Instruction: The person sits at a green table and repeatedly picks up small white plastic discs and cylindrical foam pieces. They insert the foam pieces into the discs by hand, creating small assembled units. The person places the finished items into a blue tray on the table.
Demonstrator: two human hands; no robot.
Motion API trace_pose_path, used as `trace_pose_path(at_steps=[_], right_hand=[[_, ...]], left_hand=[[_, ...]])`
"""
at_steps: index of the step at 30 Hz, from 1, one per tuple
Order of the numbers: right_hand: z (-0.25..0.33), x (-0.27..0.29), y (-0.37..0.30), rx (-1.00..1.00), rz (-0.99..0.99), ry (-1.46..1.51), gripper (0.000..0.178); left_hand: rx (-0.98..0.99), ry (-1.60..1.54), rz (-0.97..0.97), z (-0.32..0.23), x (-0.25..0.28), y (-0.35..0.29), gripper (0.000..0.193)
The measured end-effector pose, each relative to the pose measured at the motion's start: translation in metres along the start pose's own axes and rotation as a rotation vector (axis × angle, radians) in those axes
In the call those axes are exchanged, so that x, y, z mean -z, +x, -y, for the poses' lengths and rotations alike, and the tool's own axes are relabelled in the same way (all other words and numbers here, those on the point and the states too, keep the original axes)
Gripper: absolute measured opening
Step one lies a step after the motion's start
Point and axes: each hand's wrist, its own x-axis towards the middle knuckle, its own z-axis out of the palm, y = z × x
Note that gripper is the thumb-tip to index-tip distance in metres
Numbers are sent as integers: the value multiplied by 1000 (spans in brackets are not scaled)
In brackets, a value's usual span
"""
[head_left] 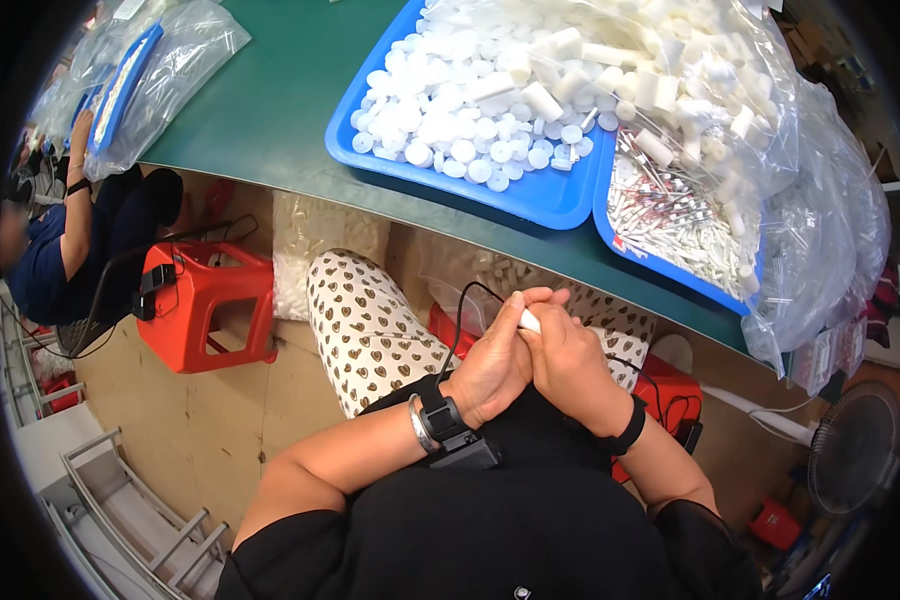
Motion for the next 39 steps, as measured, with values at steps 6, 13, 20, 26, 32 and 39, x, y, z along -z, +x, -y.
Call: trace_pose_path(at_steps=[6,13,20,26,32,39], right_hand=[[-10,-11,6,-156,37,327,21],[-17,-19,9,-230,105,561,21],[-26,5,17,-665,464,1506,33],[-31,-2,16,-702,470,1563,32],[-24,-37,11,-199,68,589,33],[-34,-6,24,-705,511,1435,43]], left_hand=[[52,55,-74,-9,14,4,58],[19,225,-127,-1,21,1,62],[15,245,-57,-23,20,2,63],[36,264,-72,-21,20,6,60],[-67,352,-194,2,25,5,57],[-34,161,-140,-18,21,2,61]])
